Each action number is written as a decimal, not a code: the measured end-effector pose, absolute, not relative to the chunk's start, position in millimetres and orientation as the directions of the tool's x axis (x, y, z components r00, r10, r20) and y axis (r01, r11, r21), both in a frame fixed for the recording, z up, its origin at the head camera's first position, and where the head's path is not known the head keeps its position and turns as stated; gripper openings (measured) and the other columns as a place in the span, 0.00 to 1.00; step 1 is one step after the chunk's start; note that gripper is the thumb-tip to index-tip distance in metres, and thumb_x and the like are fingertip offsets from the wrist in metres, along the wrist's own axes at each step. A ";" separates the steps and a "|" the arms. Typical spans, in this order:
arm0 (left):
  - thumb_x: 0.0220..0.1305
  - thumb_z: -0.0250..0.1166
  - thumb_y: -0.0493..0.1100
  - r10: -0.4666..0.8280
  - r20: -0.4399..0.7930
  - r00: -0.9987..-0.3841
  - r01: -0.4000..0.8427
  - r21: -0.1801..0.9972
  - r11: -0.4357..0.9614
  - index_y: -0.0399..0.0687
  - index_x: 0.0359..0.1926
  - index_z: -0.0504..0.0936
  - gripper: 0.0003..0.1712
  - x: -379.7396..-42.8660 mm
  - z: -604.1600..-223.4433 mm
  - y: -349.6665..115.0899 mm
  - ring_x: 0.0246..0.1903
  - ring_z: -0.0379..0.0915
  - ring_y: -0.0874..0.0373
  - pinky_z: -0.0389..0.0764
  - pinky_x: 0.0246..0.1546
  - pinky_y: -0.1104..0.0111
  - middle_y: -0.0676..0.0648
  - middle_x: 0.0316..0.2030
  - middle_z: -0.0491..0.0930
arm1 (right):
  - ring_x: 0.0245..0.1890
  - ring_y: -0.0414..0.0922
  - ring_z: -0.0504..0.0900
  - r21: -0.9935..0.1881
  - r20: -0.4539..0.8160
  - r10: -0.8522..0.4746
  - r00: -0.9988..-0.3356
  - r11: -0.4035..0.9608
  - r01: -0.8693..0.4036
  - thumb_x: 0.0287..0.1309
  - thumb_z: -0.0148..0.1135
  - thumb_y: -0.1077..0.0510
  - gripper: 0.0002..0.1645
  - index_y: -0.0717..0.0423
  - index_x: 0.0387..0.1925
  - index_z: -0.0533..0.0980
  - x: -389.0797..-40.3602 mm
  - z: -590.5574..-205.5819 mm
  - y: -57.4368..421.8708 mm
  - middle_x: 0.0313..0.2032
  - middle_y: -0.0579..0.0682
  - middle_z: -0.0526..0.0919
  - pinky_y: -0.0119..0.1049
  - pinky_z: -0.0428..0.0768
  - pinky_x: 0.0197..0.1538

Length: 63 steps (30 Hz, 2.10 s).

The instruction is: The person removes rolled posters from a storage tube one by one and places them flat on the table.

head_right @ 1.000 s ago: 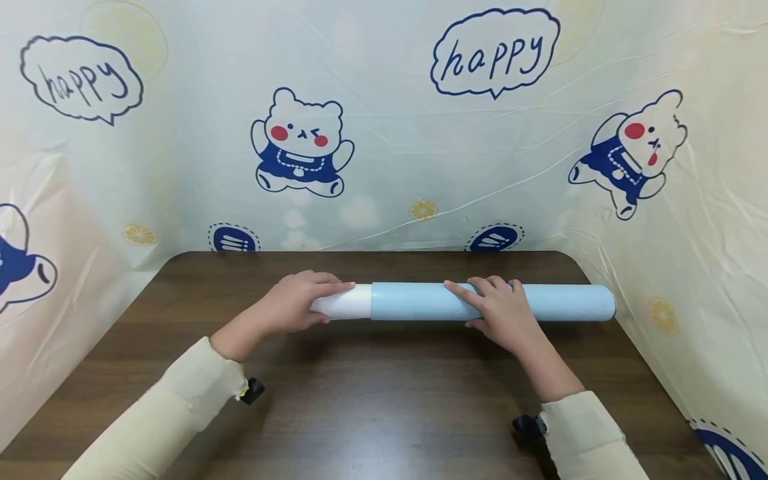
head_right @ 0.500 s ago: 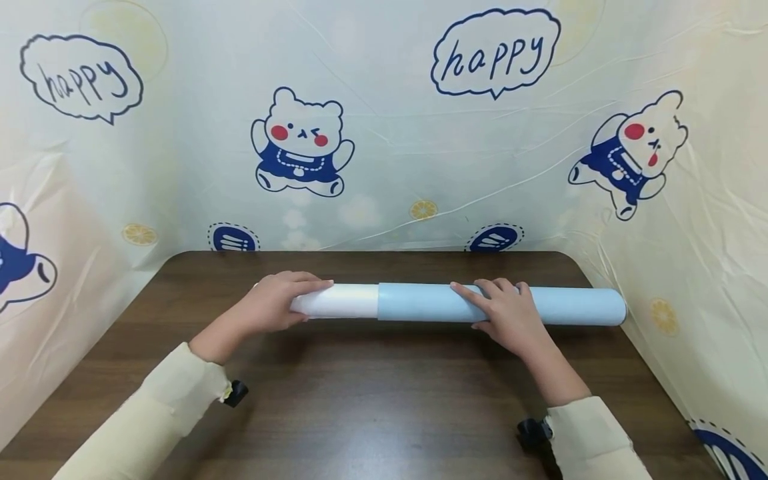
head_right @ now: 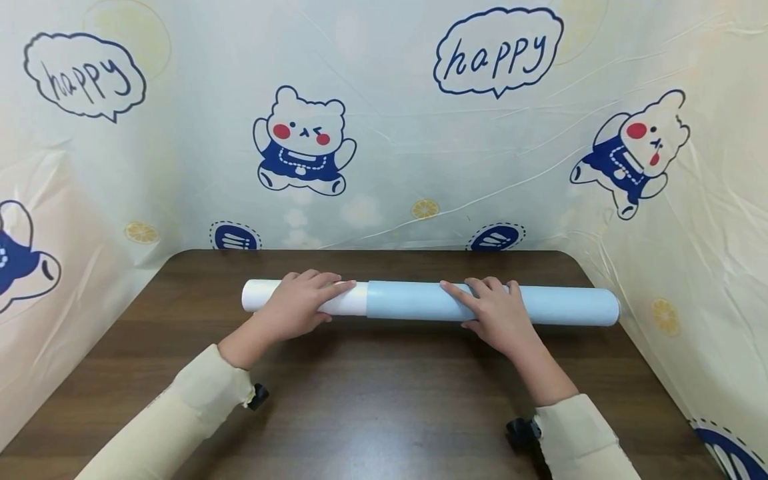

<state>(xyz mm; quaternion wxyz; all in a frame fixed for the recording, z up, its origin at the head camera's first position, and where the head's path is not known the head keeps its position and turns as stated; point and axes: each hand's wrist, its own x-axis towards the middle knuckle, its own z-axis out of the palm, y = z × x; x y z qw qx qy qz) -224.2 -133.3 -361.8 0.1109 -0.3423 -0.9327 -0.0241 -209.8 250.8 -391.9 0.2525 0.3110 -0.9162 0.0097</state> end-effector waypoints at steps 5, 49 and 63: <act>0.48 0.79 0.46 0.631 0.194 -0.751 0.634 -0.058 0.771 0.68 0.71 0.65 0.50 -225.8 -363.6 -132.8 0.52 0.68 0.48 0.73 0.44 0.53 0.49 0.59 0.76 | 0.50 0.60 0.76 0.145 0.459 -0.570 -0.682 0.805 -0.575 0.33 0.84 0.48 0.58 0.35 0.69 0.65 -209.3 -389.4 250.0 0.53 0.57 0.79 0.58 0.74 0.41; 0.52 0.75 0.35 0.548 0.292 -0.784 0.562 -0.041 0.826 0.73 0.71 0.63 0.50 -226.9 -376.8 -212.5 0.54 0.72 0.43 0.69 0.49 0.42 0.45 0.56 0.76 | 0.49 0.61 0.77 0.131 0.431 -0.524 -0.734 0.842 -0.524 0.33 0.84 0.49 0.57 0.34 0.69 0.66 -206.2 -390.9 270.7 0.53 0.58 0.79 0.60 0.75 0.43; 0.51 0.74 0.35 0.530 0.286 -0.798 0.544 -0.034 0.838 0.72 0.71 0.63 0.50 -225.7 -380.5 -236.8 0.53 0.73 0.42 0.69 0.50 0.41 0.44 0.55 0.76 | 0.49 0.61 0.77 0.131 0.422 -0.515 -0.746 0.849 -0.512 0.34 0.84 0.49 0.57 0.34 0.69 0.66 -208.6 -393.2 272.8 0.53 0.58 0.79 0.60 0.75 0.43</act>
